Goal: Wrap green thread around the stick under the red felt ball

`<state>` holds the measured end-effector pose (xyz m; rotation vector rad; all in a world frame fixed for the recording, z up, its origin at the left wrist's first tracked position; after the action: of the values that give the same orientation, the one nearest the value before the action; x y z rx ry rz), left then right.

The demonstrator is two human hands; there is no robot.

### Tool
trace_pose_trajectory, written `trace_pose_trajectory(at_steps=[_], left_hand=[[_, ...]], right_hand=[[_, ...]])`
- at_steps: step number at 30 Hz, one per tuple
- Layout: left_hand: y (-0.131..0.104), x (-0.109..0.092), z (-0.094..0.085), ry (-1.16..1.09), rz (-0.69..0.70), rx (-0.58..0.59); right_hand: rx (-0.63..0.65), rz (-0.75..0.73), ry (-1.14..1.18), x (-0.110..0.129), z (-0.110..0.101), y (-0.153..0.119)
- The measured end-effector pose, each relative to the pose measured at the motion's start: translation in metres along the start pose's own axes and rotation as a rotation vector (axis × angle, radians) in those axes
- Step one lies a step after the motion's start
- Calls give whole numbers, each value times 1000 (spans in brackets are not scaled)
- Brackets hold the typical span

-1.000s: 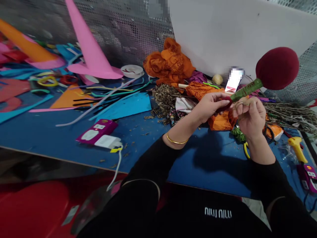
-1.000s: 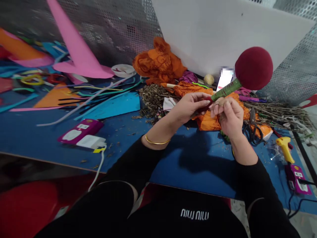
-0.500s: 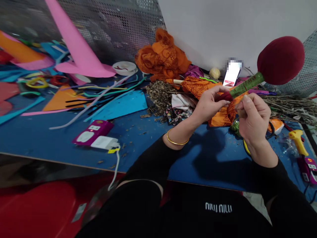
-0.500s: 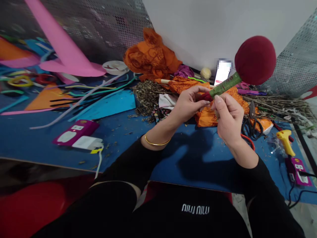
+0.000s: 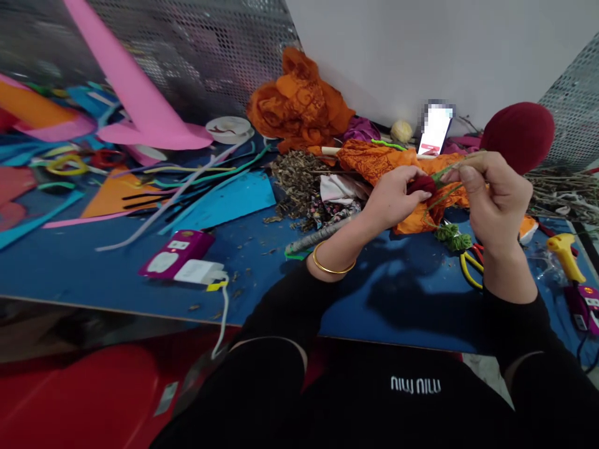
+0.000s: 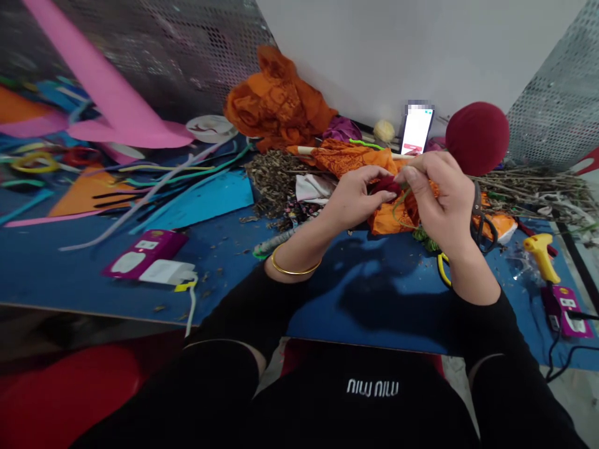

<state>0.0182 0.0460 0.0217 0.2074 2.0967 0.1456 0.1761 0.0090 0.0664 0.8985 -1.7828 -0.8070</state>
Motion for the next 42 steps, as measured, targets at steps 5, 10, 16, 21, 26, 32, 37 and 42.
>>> trace_pose_trajectory(at_steps=[5, 10, 16, 21, 26, 32, 37, 42], left_hand=[[-1, 2, 4, -16, -2, 39], [-3, 1, 4, 26, -12, 28], [-3, -3, -3, -24, -19, 22], [-5, -3, -2, 48, -1, 15], [-8, -3, 0, 132, 6, 17], [-14, -8, -3, 191, 51, -10], [-16, -10, -5, 235, 45, -20], [-17, -11, -5, 313, 76, -63]], right_hand=[[-22, -6, -53, -2, -3, 1], [39, 39, 109, -6, -3, 4], [157, -49, 279, -8, -4, 5], [118, -19, 286, -15, 0, 5], [132, -11, 269, -21, -1, 7], [229, -56, 295, -23, -3, 8], [296, -121, 211, -22, -2, 10], [299, -23, 185, -27, 0, 9]])
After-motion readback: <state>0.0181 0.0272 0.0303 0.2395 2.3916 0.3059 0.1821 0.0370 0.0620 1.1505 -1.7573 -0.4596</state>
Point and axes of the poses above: each hand's wrist, its own y-axis towards the middle knuckle, its own z-axis out of the palm, x = y × z, the point moved 3 cm from there along y, towards the middle knuckle, and after that the axes turned 14 degrees about -z, right-handed, at the moved point
